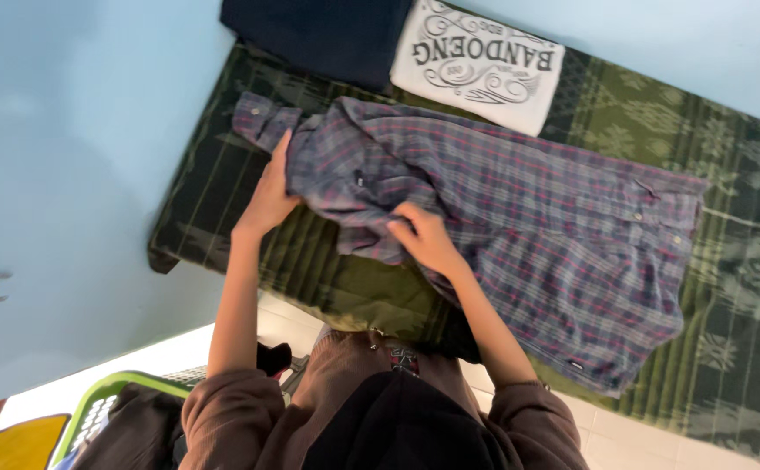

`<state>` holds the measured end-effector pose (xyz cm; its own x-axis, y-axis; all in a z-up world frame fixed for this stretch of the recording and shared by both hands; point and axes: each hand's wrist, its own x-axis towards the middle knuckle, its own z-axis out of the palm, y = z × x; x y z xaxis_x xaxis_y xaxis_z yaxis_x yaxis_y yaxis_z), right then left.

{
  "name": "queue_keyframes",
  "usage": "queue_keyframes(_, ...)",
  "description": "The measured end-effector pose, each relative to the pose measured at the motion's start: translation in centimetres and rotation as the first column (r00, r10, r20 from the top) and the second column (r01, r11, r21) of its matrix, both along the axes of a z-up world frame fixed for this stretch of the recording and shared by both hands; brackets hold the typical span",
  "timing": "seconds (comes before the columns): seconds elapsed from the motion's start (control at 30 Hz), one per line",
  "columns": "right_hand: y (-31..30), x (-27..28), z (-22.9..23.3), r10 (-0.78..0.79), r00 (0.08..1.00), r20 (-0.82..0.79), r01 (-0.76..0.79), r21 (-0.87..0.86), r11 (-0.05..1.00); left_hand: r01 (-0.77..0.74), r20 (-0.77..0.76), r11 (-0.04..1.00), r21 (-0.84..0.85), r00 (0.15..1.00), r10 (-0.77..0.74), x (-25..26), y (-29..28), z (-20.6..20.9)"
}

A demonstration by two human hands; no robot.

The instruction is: The person folds a plaid shirt and a navy blue t-shirt on a green patterned bedsheet, then places the folded items in a laundry basket.

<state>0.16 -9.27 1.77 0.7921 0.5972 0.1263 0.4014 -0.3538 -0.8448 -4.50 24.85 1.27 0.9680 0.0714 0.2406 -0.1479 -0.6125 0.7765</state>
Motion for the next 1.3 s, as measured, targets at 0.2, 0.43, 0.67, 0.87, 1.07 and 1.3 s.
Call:
queue_keyframes(0.2,-0.9,2.1,-4.6,-0.129,0.933,-0.335,0.273,0.432,0.86,-0.101,-0.008,0.965,0.24,0.994,0.106,2.7,1.8,1.0)
queue_keyframes(0.43,-1.2,2.4,-4.1,-0.218,0.929,-0.3,0.318,0.343,0.884,0.228,-0.466,0.944,0.239,0.88,-0.094,-5.8,3.8,10.0)
queue_keyframes(0.67,1.4,0.4,0.6,0.201,0.977,-0.075,-0.186,0.179,0.966,0.527,-0.819,0.791,0.312,0.571,-0.058,-9.8,1.5,15.4)
queue_keyframes(0.87,1.8,-3.3,4.6,0.508,0.852,-0.13,-0.521,-0.104,0.847,0.207,-0.555,0.838,0.505,0.821,0.132,-7.6,-6.8,7.9)
queue_keyframes(1.07,-1.8,-6.6,3.8,0.467,0.871,0.154,-0.416,-0.275,0.867,0.186,-0.107,0.859,0.476,0.982,-0.153,-7.9,-9.1,0.2)
queue_keyframes(1.3,-6.4,-8.0,-0.4,0.429,0.773,0.467,-0.202,-0.459,0.865,0.683,-0.746,0.73,-0.022,0.475,-0.467,-12.2,-6.8,6.0)
